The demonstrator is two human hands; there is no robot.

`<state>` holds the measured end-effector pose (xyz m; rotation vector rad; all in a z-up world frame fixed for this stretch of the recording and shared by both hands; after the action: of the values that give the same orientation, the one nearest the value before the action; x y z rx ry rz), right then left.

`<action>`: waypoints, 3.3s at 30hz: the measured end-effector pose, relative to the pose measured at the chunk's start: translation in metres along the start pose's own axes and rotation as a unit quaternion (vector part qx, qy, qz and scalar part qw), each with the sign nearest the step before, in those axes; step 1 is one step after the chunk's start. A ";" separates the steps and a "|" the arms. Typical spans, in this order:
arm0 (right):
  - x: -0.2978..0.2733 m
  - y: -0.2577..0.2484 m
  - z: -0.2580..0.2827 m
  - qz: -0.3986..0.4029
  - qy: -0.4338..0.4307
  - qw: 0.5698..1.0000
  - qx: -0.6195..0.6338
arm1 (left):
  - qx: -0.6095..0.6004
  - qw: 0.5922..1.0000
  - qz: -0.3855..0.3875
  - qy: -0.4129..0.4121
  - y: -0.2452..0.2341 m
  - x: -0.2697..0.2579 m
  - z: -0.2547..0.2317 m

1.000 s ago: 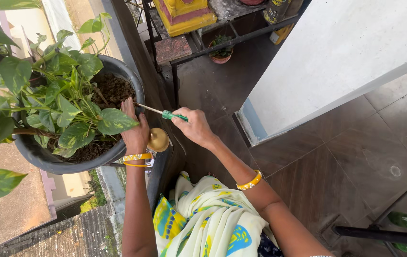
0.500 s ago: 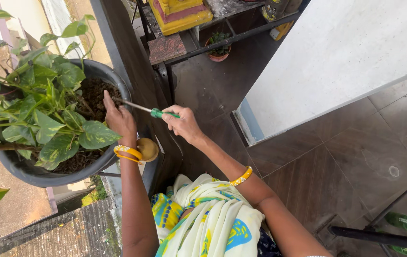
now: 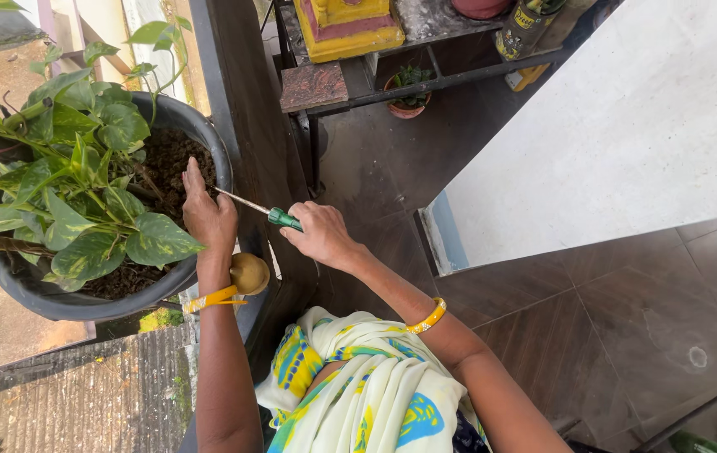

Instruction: The person tends to a potted pothos plant on a balcony. They use a small green-handled tool to loosen the soil around the base of the plant and then use their hands to adjust the leaves and stems within the pot.

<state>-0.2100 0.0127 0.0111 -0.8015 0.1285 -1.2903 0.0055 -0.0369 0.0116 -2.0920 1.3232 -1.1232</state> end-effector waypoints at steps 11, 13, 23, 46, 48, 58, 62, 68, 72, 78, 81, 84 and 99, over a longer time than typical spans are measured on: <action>0.014 0.020 -0.044 0.130 0.004 0.991 0.018 | -0.069 0.998 0.005 -0.013 -0.009 0.001 -0.014; 0.022 0.017 -0.047 0.155 0.020 0.984 0.082 | -0.066 0.998 -0.004 -0.019 -0.011 0.001 -0.015; 0.048 -0.001 -0.033 0.250 0.164 0.928 0.223 | -0.018 0.998 -0.026 -0.046 -0.005 0.002 -0.003; 0.045 -0.012 -0.016 0.159 0.001 0.986 -0.056 | 0.020 0.998 0.056 -0.028 0.013 0.006 0.026; 0.044 -0.026 -0.020 0.204 0.027 0.976 -0.072 | 0.010 0.998 0.047 0.032 0.017 0.003 0.030; 0.030 -0.045 -0.012 0.158 0.012 0.986 -0.050 | -0.159 0.985 -0.062 -0.018 0.042 0.011 0.063; 0.036 -0.022 -0.015 0.137 -0.004 0.989 -0.062 | -0.128 0.990 -0.057 -0.031 0.044 0.008 0.070; 0.027 -0.047 -0.038 0.170 -0.036 0.981 -0.085 | -0.191 0.980 -0.021 -0.049 0.028 0.012 0.070; 0.029 -0.064 -0.049 0.175 -0.078 0.977 -0.094 | -0.033 0.984 0.063 -0.164 0.018 0.009 0.059; 0.033 -0.043 -0.045 0.113 -0.158 0.979 -0.057 | 0.232 0.960 0.065 -0.143 -0.007 -0.044 0.000; 0.040 -0.033 -0.048 0.132 -0.156 0.977 -0.064 | 0.347 0.926 0.063 -0.132 -0.008 -0.064 -0.027; 0.046 -0.027 -0.043 0.104 -0.238 0.959 -0.108 | 0.371 0.925 0.013 -0.081 -0.014 -0.065 -0.041; 0.075 -0.045 -0.036 0.141 -0.272 0.951 -0.047 | 0.351 0.927 0.021 -0.134 -0.011 -0.062 -0.034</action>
<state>-0.2417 -0.0723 0.0373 -1.1502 -0.1360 -0.7633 -0.0296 0.0254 0.0140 -1.5939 0.6843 -1.0411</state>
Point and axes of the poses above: each hand's wrist, its own x-axis towards the middle knuckle, its own y-axis out of the palm, z = x × y, the point moved 4 cm from there along x, towards the middle knuckle, and after that the axes turned 4 degrees about -y, right-handed, at the moved point
